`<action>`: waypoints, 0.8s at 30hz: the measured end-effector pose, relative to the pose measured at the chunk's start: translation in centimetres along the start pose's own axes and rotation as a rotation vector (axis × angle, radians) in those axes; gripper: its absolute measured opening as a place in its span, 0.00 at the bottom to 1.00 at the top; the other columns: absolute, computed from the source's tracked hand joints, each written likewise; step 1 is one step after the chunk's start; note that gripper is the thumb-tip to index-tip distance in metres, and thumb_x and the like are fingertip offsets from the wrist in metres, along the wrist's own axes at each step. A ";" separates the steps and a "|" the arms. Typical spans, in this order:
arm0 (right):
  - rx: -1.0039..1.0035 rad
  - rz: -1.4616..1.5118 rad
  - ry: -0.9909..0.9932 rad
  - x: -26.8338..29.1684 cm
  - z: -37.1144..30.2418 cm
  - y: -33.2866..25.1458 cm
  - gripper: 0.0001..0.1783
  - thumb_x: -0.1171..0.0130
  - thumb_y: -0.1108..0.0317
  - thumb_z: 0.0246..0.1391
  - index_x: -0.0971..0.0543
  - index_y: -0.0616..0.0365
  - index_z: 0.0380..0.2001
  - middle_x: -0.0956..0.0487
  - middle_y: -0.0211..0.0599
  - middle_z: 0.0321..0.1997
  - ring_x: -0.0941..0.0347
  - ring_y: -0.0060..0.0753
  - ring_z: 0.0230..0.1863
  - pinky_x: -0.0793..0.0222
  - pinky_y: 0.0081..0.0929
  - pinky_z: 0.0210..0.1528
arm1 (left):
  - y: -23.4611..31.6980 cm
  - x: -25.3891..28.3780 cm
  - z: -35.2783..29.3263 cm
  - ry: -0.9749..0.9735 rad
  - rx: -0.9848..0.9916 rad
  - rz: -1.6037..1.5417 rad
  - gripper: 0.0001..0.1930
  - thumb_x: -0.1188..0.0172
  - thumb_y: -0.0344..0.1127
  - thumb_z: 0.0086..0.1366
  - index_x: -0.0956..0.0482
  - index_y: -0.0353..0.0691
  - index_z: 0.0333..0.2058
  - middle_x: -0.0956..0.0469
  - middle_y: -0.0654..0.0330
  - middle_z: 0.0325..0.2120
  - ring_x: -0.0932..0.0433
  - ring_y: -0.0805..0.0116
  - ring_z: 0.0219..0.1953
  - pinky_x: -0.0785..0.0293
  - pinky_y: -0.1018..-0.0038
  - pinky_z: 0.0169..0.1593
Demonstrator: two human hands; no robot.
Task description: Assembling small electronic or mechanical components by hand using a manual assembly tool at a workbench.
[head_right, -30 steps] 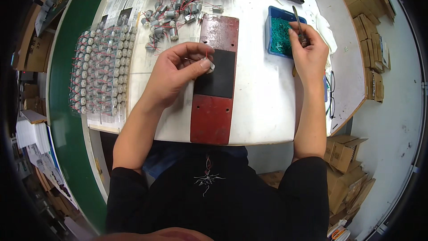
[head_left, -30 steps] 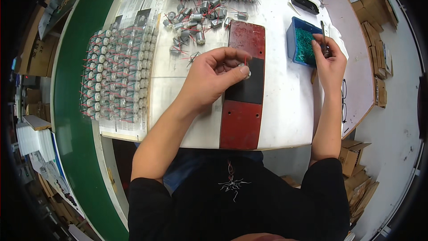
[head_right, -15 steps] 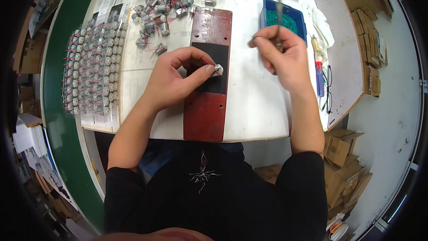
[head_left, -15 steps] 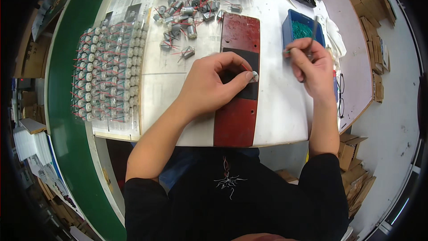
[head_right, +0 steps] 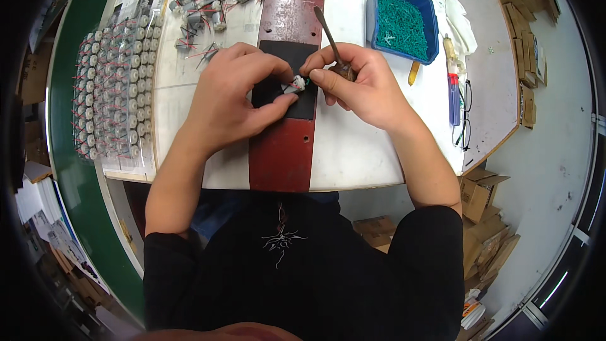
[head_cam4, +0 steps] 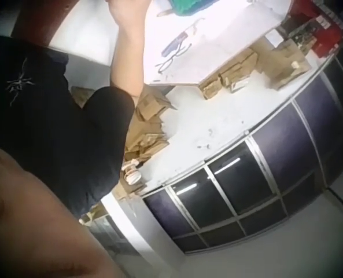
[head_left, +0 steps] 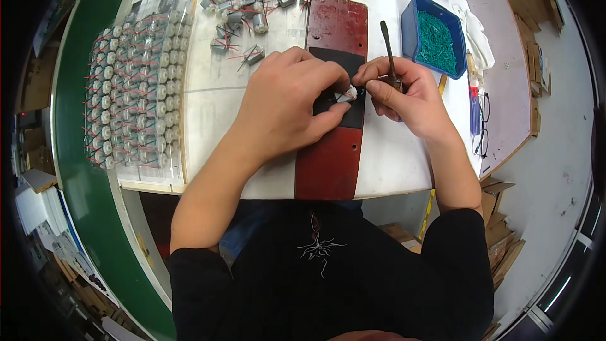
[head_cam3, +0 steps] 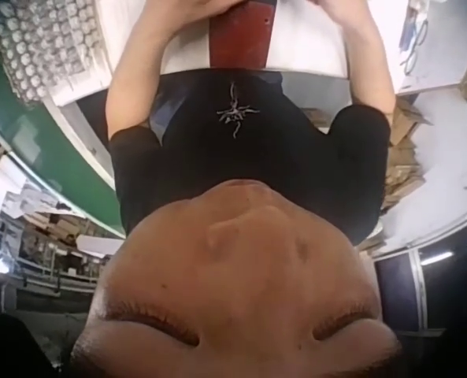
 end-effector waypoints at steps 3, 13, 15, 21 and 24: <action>-0.010 -0.003 -0.008 0.0 0.0 0.4 0.05 0.38 0.75 0.64 0.19 0.66 0.40 0.19 0.36 0.45 0.32 0.15 0.23 0.42 0.13 0.21 | 0.0 -0.2 -0.1 0.019 -0.001 0.000 0.10 0.28 0.35 0.52 0.19 0.46 0.33 0.17 0.67 0.27 0.20 0.62 0.37 0.26 0.64 0.43; 0.028 -0.095 -0.014 0.0 0.3 0.4 0.05 0.36 0.74 0.63 0.19 0.66 0.38 0.19 0.35 0.43 0.31 0.15 0.23 0.42 0.13 0.21 | -0.2 0.0 -0.3 0.042 -0.098 0.043 0.06 0.28 0.33 0.52 0.17 0.47 0.27 0.17 0.67 0.27 0.18 0.65 0.36 0.25 0.66 0.42; 0.019 -0.078 -0.014 0.1 0.3 0.5 0.06 0.35 0.73 0.63 0.19 0.66 0.38 0.19 0.35 0.43 0.31 0.15 0.23 0.42 0.13 0.21 | 0.3 0.0 -0.3 0.024 -0.138 0.067 0.08 0.27 0.32 0.52 0.14 0.47 0.32 0.14 0.66 0.31 0.17 0.64 0.38 0.24 0.68 0.43; -0.002 -0.041 -0.025 0.3 0.3 0.6 0.07 0.34 0.72 0.62 0.19 0.66 0.38 0.19 0.36 0.43 0.30 0.15 0.23 0.42 0.13 0.21 | 0.9 -0.2 -0.7 0.018 -0.242 0.181 0.13 0.27 0.32 0.52 0.11 0.51 0.38 0.13 0.65 0.35 0.17 0.64 0.39 0.23 0.69 0.43; -0.002 -0.071 -0.023 0.5 0.5 0.2 0.07 0.34 0.72 0.62 0.19 0.66 0.38 0.19 0.36 0.43 0.31 0.15 0.23 0.42 0.13 0.22 | 1.5 -0.3 -0.8 -0.012 -0.255 0.301 0.13 0.27 0.33 0.53 0.10 0.52 0.39 0.13 0.65 0.36 0.17 0.66 0.39 0.23 0.70 0.42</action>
Point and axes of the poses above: each hand's wrist, its own z-axis towards the middle knuckle, its own x-axis out of the back of the hand, y = z × x, the point moved 6 cm from there along z, towards the middle knuckle
